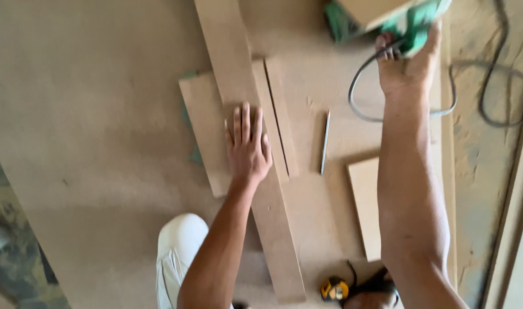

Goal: The person marks a wood board using a pencil and measuring tape, cuts the board with a circular saw, and then fits the piece against another wood component.

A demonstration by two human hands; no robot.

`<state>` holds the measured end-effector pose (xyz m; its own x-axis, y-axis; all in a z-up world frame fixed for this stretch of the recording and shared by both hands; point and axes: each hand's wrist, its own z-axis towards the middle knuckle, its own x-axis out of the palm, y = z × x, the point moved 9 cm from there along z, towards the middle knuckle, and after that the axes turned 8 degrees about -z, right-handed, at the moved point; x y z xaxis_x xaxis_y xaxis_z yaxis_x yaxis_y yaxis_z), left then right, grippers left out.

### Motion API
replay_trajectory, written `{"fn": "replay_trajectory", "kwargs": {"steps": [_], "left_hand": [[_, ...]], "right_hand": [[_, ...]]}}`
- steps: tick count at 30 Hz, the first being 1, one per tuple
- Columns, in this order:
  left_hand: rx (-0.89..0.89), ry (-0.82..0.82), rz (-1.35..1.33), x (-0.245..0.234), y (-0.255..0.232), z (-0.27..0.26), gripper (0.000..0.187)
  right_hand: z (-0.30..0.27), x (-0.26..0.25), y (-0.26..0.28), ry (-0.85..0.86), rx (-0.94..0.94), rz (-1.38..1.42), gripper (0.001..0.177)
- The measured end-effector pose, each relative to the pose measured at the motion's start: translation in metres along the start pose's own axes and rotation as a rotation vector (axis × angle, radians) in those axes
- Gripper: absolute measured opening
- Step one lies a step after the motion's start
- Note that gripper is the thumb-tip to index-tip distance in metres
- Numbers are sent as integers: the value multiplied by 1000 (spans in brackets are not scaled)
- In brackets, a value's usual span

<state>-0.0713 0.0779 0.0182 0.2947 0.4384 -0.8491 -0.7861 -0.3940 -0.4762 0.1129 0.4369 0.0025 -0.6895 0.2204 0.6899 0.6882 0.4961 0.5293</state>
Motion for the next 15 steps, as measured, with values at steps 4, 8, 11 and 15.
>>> {"fn": "replay_trajectory", "kwargs": {"steps": [4, 8, 11, 15], "left_hand": [[-41, 80, 25, 15, 13, 6, 58], [-51, 76, 48, 25, 37, 14, 56], [-32, 70, 50, 31, 43, 14, 55], [-35, 78, 52, 36, 49, 20, 58]], "right_hand": [[-105, 1, -68, 136, -851, -1397, 70], [-204, -3, -135, 171, -1187, -2018, 98], [-201, 1, -168, 379, -1197, -2062, 89], [-173, -24, -207, 565, -870, -2110, 72]]}}
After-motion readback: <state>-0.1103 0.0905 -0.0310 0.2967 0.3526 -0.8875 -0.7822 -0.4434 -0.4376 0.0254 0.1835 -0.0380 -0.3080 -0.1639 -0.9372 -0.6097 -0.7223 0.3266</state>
